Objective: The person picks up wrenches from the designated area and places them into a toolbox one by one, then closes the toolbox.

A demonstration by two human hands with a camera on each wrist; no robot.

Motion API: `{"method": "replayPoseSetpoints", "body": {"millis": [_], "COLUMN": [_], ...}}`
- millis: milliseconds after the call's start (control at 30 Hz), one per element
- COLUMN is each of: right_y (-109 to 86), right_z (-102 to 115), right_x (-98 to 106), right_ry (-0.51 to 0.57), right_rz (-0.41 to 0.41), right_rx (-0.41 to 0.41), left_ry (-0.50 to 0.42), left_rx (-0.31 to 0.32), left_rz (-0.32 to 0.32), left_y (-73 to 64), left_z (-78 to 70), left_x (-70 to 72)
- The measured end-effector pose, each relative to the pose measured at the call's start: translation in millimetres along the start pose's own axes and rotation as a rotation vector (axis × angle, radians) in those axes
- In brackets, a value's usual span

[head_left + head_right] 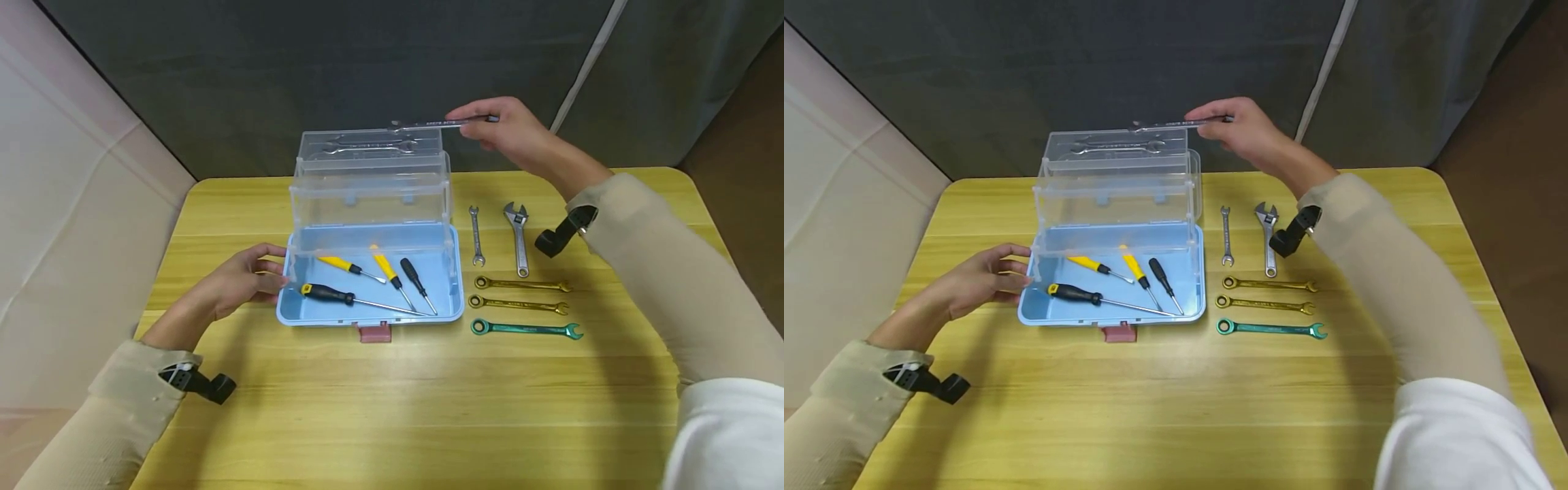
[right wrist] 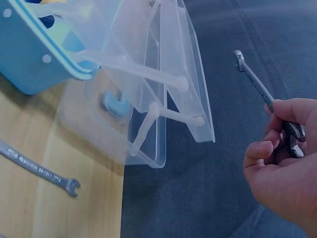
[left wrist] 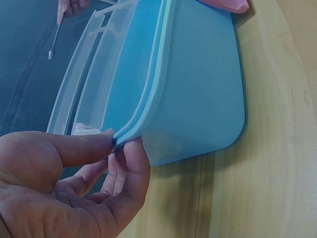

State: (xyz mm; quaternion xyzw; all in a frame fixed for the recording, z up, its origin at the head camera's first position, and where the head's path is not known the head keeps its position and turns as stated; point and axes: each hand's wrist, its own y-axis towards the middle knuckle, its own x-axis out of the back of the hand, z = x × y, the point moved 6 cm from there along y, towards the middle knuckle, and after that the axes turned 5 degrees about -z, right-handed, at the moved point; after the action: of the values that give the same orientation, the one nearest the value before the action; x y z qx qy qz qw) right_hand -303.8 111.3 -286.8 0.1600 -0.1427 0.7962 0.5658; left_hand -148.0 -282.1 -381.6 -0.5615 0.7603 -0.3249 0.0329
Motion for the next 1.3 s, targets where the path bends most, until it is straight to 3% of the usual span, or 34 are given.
{"method": "replayPoseSetpoints", "body": {"millis": [600,900,1100,1300], "right_y": [34.8,44.8,47.0,48.3], "right_z": [17.1,14.6,13.5,15.3], "right_x": [-44.8,-57.9,-57.2,-55.3], "right_ry": [-0.108,-0.117,-0.059,0.042], "right_rz": [0.168,0.168,0.116,0.138], "right_rx": [-0.076,-0.105,-0.15,-0.156], "left_ry": [0.008,0.009,0.007,0.001], "left_rx": [0.007,-0.003,-0.008,-0.004], "left_rz": [-0.011,-0.007,-0.01,-0.005], "left_y": [-1.1,-0.9,-0.5,-0.1], "left_z": [2.6,2.2,2.7,3.0], "left_x": [3.2,2.7,3.3,4.3]}}
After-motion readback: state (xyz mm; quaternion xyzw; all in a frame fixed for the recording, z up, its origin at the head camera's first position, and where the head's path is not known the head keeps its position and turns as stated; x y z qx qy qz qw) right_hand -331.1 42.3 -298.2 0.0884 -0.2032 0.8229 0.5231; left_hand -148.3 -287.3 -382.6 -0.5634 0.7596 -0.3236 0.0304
